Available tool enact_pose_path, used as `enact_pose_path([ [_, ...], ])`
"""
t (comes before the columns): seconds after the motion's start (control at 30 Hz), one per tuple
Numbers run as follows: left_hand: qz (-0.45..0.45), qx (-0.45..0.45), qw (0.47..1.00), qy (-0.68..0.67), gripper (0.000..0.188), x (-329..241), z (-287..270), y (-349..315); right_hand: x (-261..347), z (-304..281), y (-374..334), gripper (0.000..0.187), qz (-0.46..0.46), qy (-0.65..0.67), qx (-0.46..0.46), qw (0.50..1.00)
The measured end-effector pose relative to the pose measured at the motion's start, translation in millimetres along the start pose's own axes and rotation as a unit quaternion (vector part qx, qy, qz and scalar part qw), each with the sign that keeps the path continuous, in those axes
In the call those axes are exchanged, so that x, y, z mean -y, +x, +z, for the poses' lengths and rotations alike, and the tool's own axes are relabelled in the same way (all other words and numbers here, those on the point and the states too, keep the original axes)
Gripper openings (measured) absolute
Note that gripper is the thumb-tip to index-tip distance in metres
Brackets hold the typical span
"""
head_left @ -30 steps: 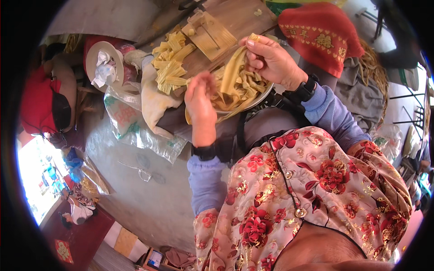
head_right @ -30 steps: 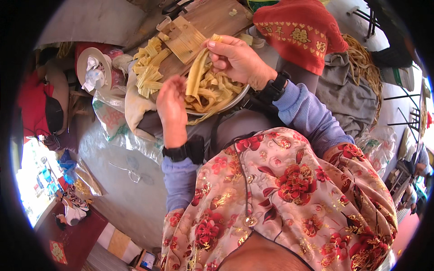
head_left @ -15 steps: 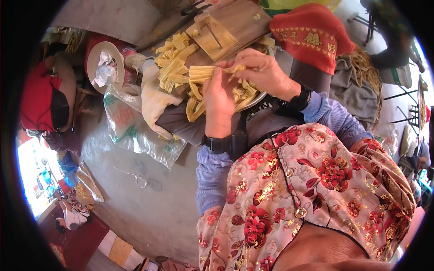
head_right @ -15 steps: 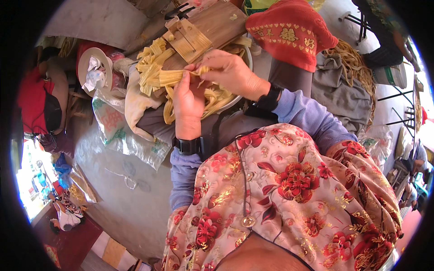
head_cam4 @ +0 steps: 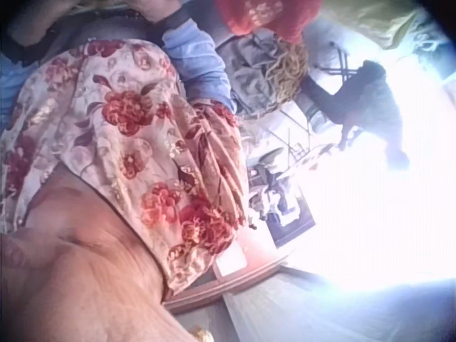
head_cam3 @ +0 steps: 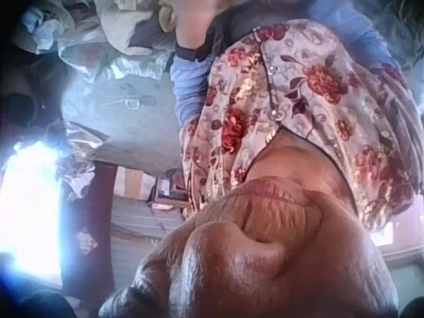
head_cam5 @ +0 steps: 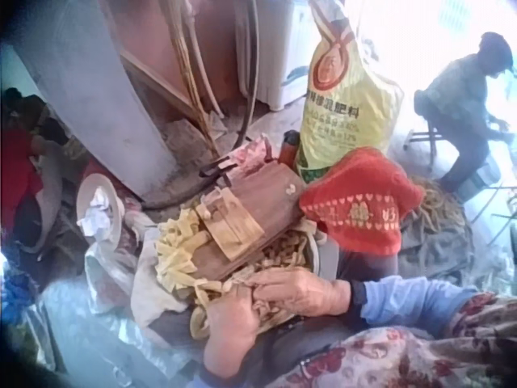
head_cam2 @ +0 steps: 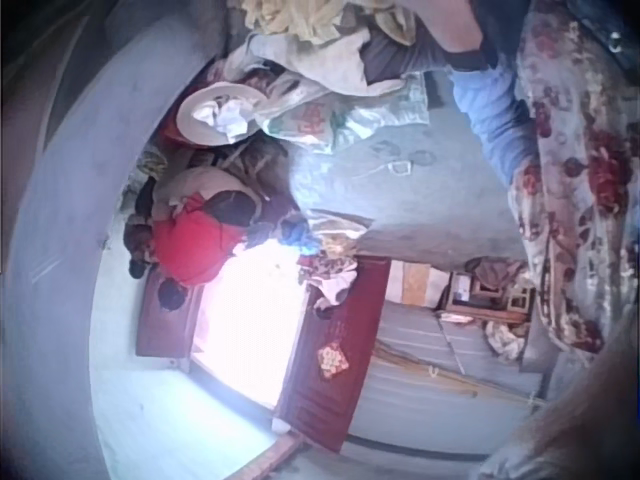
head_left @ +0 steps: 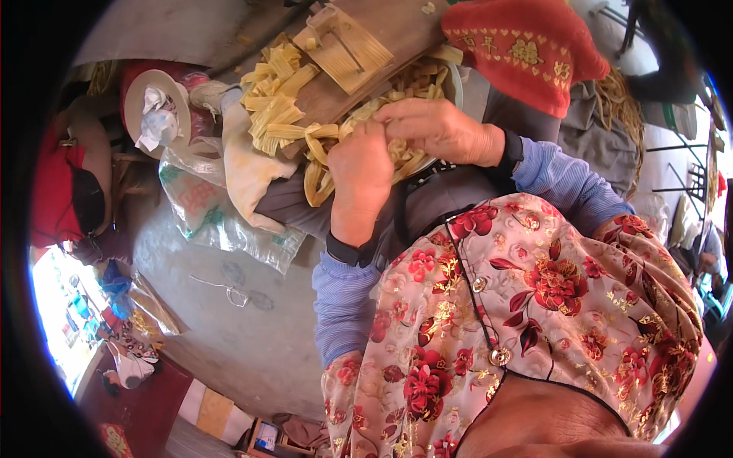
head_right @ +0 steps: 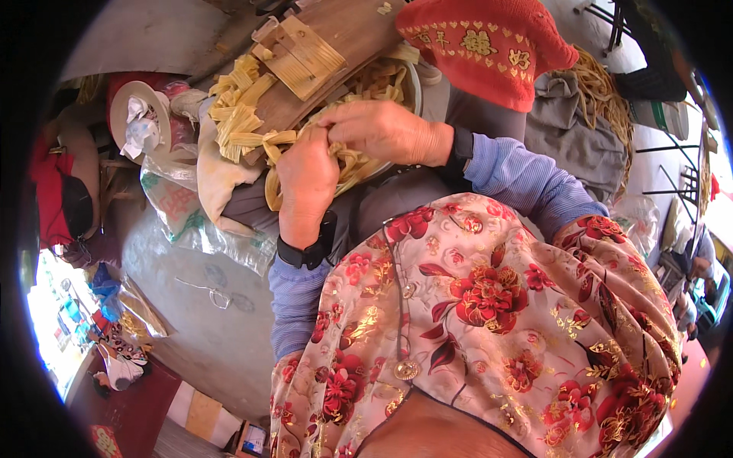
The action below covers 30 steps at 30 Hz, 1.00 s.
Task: The person folds and rolls yellow paper strips by hand, inserting them into a wooden slot or holder while sitting on the floor.
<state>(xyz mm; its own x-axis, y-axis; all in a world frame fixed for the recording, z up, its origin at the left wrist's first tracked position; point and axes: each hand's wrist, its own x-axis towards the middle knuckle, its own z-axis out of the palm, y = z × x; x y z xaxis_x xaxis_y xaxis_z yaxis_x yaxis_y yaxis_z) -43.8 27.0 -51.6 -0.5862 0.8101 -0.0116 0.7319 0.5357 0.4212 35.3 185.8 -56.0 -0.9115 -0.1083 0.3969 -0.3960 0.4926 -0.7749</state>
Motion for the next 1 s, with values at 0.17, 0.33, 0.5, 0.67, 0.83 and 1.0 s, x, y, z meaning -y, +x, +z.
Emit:
enact_pose_path([
  [0.17,-0.026,-0.099,0.992,-0.068,0.012,-13.4,-5.1,13.7,1.5,-2.4,6.9,0.012,0.119,0.057,-0.089,0.987],
  [0.33,-0.167,-0.054,0.818,-0.548,0.014,-11.2,5.8,16.3,12.5,-3.4,22.0,0.013,0.327,0.235,-0.217,0.889],
  [0.5,-0.197,-0.044,0.685,-0.7,0.007,-17.9,8.2,21.3,9.7,-5.2,21.6,0.013,0.369,0.357,-0.247,0.822],
  [0.67,0.056,-0.223,0.956,-0.181,0.017,-22.3,4.7,37.6,-2.7,-5.0,18.4,0.008,0.387,0.439,-0.281,0.76],
  [0.83,0.086,-0.197,0.969,-0.124,0.016,-19.6,6.1,36.7,7.9,-13.3,19.3,0.006,0.422,0.26,-0.2,0.845],
  [1.0,0.099,-0.117,0.977,-0.145,0.014,-8.7,12.3,34.1,17.6,-12.6,9.8,0.013,0.436,0.238,-0.162,0.853],
])
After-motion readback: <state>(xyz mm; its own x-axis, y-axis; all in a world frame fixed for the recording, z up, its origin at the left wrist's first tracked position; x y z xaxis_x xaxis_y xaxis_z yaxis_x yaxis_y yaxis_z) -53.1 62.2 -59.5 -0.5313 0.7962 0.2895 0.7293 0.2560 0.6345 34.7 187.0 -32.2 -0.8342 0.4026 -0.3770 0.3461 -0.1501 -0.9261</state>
